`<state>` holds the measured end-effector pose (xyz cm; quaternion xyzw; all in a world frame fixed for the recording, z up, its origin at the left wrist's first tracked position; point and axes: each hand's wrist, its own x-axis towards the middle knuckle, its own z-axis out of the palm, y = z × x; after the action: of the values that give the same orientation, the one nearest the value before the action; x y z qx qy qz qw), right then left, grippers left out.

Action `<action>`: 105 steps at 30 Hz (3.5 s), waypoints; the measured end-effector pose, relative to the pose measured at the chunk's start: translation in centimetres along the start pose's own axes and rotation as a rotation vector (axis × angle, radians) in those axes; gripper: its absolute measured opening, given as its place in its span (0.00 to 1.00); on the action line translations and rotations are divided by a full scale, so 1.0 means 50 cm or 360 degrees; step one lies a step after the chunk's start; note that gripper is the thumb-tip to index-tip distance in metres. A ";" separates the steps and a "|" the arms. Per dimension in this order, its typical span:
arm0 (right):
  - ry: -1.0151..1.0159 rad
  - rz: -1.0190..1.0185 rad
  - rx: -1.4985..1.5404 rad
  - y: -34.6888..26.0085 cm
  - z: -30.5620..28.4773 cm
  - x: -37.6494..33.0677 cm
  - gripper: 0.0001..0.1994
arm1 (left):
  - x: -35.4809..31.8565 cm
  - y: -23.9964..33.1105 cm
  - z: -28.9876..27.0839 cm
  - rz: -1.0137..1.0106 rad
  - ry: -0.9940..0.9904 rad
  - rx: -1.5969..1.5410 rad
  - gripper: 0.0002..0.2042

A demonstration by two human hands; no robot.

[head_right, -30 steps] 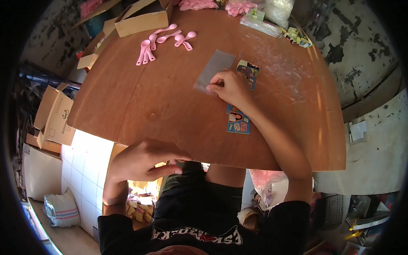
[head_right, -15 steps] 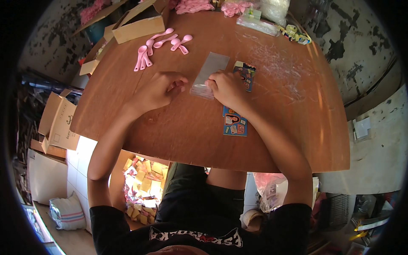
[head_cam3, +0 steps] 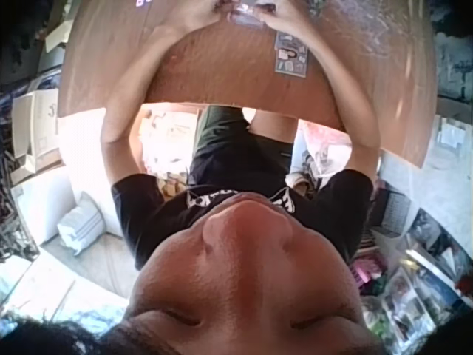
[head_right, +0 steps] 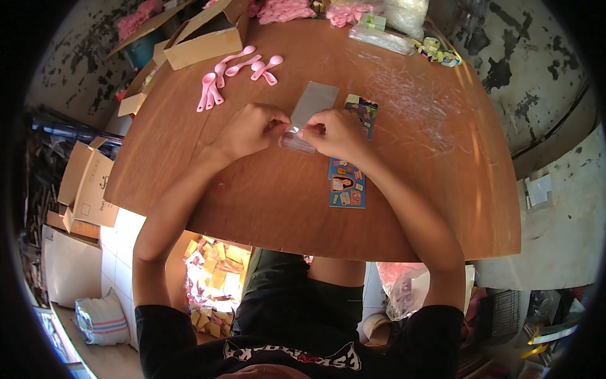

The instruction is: The person repeatedly picks up pink plastic spoons and places them into small clear plastic bags along with yellow sticky notes. The person seals each bag and sets it aside on the table. The process is repeated multiple times with the same items.

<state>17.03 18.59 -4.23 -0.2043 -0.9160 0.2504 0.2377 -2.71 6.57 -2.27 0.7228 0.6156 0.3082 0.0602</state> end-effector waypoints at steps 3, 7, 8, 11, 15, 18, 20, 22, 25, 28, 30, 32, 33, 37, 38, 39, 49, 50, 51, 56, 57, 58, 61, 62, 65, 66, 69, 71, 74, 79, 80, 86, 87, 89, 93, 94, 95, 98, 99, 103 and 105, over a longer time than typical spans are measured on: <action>0.0064 -0.0001 0.0011 0.022 0.006 0.005 0.12 | 0.005 -0.006 0.007 0.0004 -0.0001 -0.0045 0.07; 0.0047 0.0055 0.0054 0.003 0.009 0.005 0.10 | -0.004 -0.011 0.008 0.0044 0.0056 -0.0106 0.14; 0.0052 0.0044 0.0060 0.001 0.010 0.003 0.10 | -0.004 -0.010 0.009 0.0045 0.0055 -0.0106 0.14; 0.0026 0.0201 0.0103 0.000 0.008 0.004 0.10 | -0.003 -0.008 0.008 0.0048 0.0038 -0.0082 0.18; 0.0006 0.0214 0.0275 0.016 0.008 0.008 0.10 | -0.009 -0.001 0.008 0.0033 0.0074 -0.0087 0.20; -0.0004 0.0262 0.0317 0.025 0.009 0.014 0.11 | -0.006 -0.002 0.006 0.0008 0.0047 -0.0099 0.21; 0.0212 0.0259 0.0370 0.026 0.012 0.020 0.12 | -0.009 -0.002 0.008 0.0027 0.0029 -0.0101 0.22; 0.0266 0.0358 0.0532 0.011 0.009 0.011 0.12 | -0.015 -0.002 0.010 0.0027 0.0059 -0.0044 0.22; 0.0422 0.0398 0.0642 0.010 0.006 0.017 0.11 | -0.015 -0.002 0.004 0.0166 -0.0021 0.0089 0.22; 0.0542 0.0205 0.0442 0.009 -0.019 0.014 0.09 | -0.012 0.006 -0.002 0.0163 -0.0299 0.0232 0.22; 0.0546 0.0070 0.0301 -0.015 -0.039 0.009 0.08 | -0.015 0.010 -0.010 0.0039 -0.0282 0.0094 0.21; 0.0443 -0.0211 0.0117 -0.058 -0.066 -0.002 0.06 | -0.016 0.025 -0.009 -0.0076 -0.0258 -0.0045 0.21; 0.0438 -0.0208 0.0109 -0.076 -0.078 -0.009 0.06 | -0.012 0.036 0.003 -0.0043 0.0045 -0.0140 0.19; 0.0517 -0.0660 -0.0281 -0.146 -0.130 -0.026 0.06 | 0.010 0.075 -0.026 0.0542 0.0526 -0.0185 0.17; 0.0606 -0.0823 -0.0369 -0.161 -0.140 -0.028 0.07 | 0.013 0.072 -0.031 0.0537 0.0529 -0.0196 0.17; 0.0594 -0.0818 -0.0372 -0.180 -0.149 -0.040 0.07 | 0.013 0.067 -0.037 0.0455 0.0456 -0.0530 0.15; -0.0159 -0.0289 -0.0836 -0.180 -0.112 -0.372 0.24 | -0.130 0.154 -0.135 -0.0066 0.0655 -0.1367 0.09; -0.0207 -0.0218 -0.0835 -0.184 -0.107 -0.397 0.25 | -0.143 0.155 -0.137 -0.0179 0.0685 -0.1356 0.08; -0.0216 -0.0219 -0.0850 -0.188 -0.103 -0.417 0.25 | -0.153 0.150 -0.135 -0.0253 0.0712 -0.1381 0.10; 0.0013 -0.0648 -0.0921 -0.171 -0.101 -0.467 0.17 | -0.175 0.151 -0.129 -0.0468 0.0687 -0.1553 0.12; 0.0100 -0.0692 -0.0865 -0.182 -0.111 -0.465 0.13 | -0.175 0.158 -0.120 -0.0534 0.0693 -0.1563 0.13; 0.0106 -0.0704 -0.0858 -0.190 -0.125 -0.453 0.13 | -0.175 0.164 -0.114 -0.0534 0.0702 -0.1550 0.13; 0.0393 -0.0760 -0.0469 -0.220 -0.165 -0.416 0.12 | -0.177 0.182 -0.093 -0.0524 0.0485 -0.1588 0.09; 0.0570 -0.0749 -0.0319 -0.234 -0.180 -0.397 0.11 | -0.177 0.189 -0.086 -0.0510 0.0485 -0.1588 0.09; 0.0940 -0.0591 -0.0108 -0.283 -0.202 -0.338 0.09 | -0.175 0.215 -0.067 -0.0506 0.0253 -0.1741 0.09; 0.0953 -0.0593 -0.0121 -0.289 -0.205 -0.314 0.09 | -0.176 0.226 -0.067 -0.0489 0.0246 -0.1740 0.09; 0.1073 -0.0664 -0.0066 -0.300 -0.200 -0.246 0.08 | -0.188 0.247 -0.072 -0.0495 0.0103 -0.1702 0.09; 0.1045 -0.0658 0.0003 -0.307 -0.195 -0.223 0.07 | -0.189 0.253 -0.072 -0.0474 0.0102 -0.1708 0.09; 0.0927 -0.0655 -0.0071 -0.300 -0.192 -0.208 0.06 | -0.196 0.250 -0.071 -0.0448 0.0104 -0.1693 0.09; 0.0903 -0.0394 0.0592 -0.295 -0.187 -0.219 0.06 | -0.203 0.242 -0.070 -0.0404 0.0185 -0.1692 0.09; 0.0849 -0.0275 0.1037 -0.298 -0.188 -0.218 0.06 | -0.203 0.235 -0.066 -0.0320 0.0245 -0.1635 0.08; -0.0038 0.0258 0.1724 -0.245 -0.114 -0.206 0.07 | -0.191 0.238 -0.041 -0.0211 0.0398 -0.1847 0.10; -0.0087 0.0244 0.1800 -0.250 -0.103 -0.206 0.07 | -0.190 0.238 -0.034 -0.0273 0.0410 -0.1940 0.13; -0.0105 0.0212 0.1938 -0.267 -0.085 -0.204 0.07 | -0.190 0.240 -0.008 -0.0214 0.0739 -0.1661 0.16; -0.0018 0.0229 0.1973 -0.282 -0.077 -0.206 0.06 | -0.200 0.243 0.007 -0.0113 0.1290 -0.0952 0.21; -0.0027 0.0222 0.1974 -0.282 -0.073 -0.209 0.06 | -0.206 0.243 0.008 -0.0100 0.1343 -0.0856 0.18; -0.0039 0.0244 0.1965 -0.280 -0.068 -0.215 0.07 | -0.212 0.244 0.001 -0.0041 0.1234 -0.0790 0.15; -0.0034 0.0238 0.1887 -0.282 -0.066 -0.220 0.07 | -0.212 0.245 0.003 0.0073 0.0996 -0.1049 0.13; -0.0020 0.0213 0.1820 -0.285 -0.068 -0.220 0.06 | -0.212 0.246 0.004 0.0077 0.0994 -0.1050 0.13; -0.0024 0.0147 0.1775 -0.309 -0.071 -0.213 0.06 | -0.217 0.249 0.011 0.0067 0.0919 -0.1506 0.19; 0.0027 0.0118 0.1697 -0.313 -0.076 -0.215 0.06 | -0.223 0.241 0.008 -0.0245 0.0796 -0.1811 0.21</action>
<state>23.71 2.26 3.79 -0.0894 -0.6518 0.6877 0.3070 7.18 -6.46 -1.10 0.4371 0.4010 0.7423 0.3117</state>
